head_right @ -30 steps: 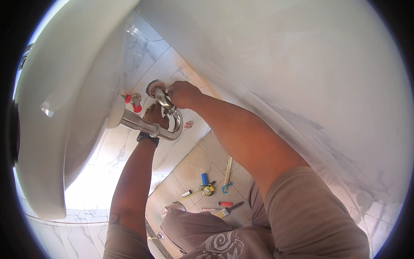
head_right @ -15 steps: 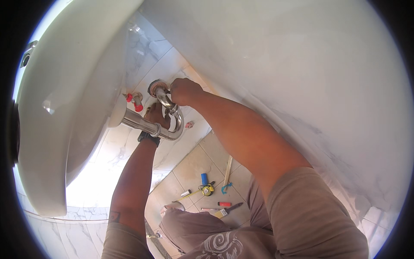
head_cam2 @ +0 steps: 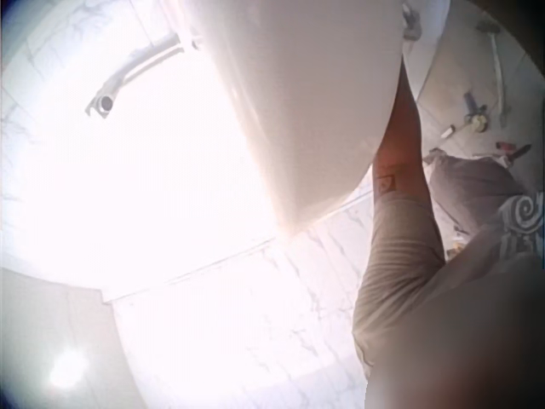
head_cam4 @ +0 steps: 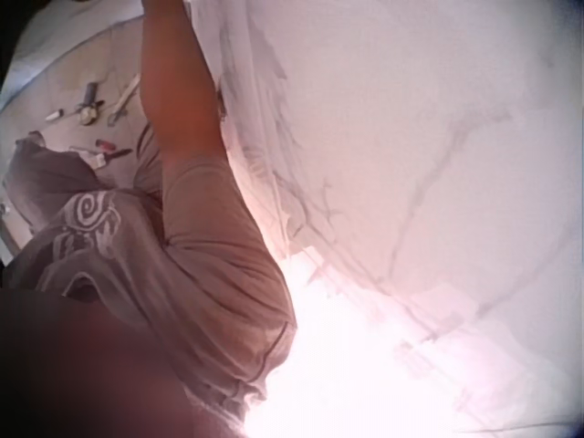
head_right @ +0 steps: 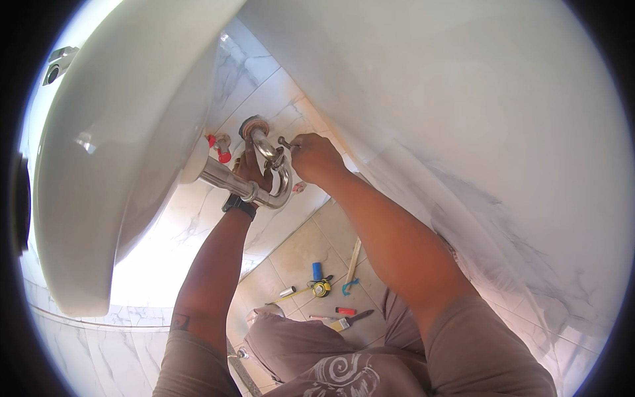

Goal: The person kneels under a wall-mounted sink, tightens plumbing connections with a wrench, then applies sealant around the pipe joints using a caulking gun. They wipe excess sealant with a cloth and briefly move to retrieve materials before returning to finish the sealing.

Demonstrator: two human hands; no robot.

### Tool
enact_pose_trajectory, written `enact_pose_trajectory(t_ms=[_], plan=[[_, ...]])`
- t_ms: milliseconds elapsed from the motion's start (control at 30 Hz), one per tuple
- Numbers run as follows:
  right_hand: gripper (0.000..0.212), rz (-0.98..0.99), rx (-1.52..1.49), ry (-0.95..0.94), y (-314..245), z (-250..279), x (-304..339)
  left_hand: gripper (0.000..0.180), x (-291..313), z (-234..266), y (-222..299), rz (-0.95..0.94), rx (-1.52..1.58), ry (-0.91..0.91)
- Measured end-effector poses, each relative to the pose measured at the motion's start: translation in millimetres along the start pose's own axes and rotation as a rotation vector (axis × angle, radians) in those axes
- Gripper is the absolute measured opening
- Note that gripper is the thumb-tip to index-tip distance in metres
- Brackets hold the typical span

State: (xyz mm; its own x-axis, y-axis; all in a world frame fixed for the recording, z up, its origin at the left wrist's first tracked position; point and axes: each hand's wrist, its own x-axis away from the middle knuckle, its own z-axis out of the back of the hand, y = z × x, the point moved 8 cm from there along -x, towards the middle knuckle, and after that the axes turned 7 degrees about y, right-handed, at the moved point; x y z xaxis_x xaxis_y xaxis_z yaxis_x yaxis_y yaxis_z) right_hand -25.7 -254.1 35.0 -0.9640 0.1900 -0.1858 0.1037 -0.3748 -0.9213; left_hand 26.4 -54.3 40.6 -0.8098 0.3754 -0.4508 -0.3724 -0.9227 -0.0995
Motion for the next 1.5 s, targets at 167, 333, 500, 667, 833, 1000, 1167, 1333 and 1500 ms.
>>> enact_pose_trajectory(t_ms=[167,333,500,667,833,1000,1167,1333,1500], plan=[[0.033,-0.177,-0.148,-0.029,24.8,0.4,19.1,0.102,-3.4,-15.1,-18.3,0.06,0.244,0.001],[0.033,-0.164,-0.248,-0.017,21.5,-2.3,20.9,0.092,-16.4,-27.8,-35.1,0.231,0.929,-0.122],[0.033,-0.133,-0.165,0.016,27.6,2.0,22.0,0.084,7.6,-37.0,-27.2,0.652,1.728,-0.251],[0.034,-0.154,-0.157,-0.001,31.3,3.4,19.6,0.082,3.6,-20.1,-14.1,0.567,1.822,-0.278],[0.033,-0.143,-0.126,-0.017,26.8,5.1,23.6,0.082,4.2,-13.1,-13.2,0.543,1.762,-0.326],[0.033,-0.11,-0.147,-0.009,23.9,3.3,23.6,0.083,-4.6,-12.2,-19.2,0.588,1.641,-0.341],[0.033,-0.063,-0.098,0.021,19.8,3.4,21.4,0.081,-4.7,-24.4,-31.6,0.68,1.392,-0.381],[0.033,-0.093,-0.093,0.011,19.0,5.3,24.9,0.072,-6.9,-26.2,-33.6,0.632,1.629,-0.284],[0.034,-0.077,-0.041,0.041,22.2,6.2,23.1,0.066,-4.0,-28.4,-33.2,0.571,1.618,-0.212]])
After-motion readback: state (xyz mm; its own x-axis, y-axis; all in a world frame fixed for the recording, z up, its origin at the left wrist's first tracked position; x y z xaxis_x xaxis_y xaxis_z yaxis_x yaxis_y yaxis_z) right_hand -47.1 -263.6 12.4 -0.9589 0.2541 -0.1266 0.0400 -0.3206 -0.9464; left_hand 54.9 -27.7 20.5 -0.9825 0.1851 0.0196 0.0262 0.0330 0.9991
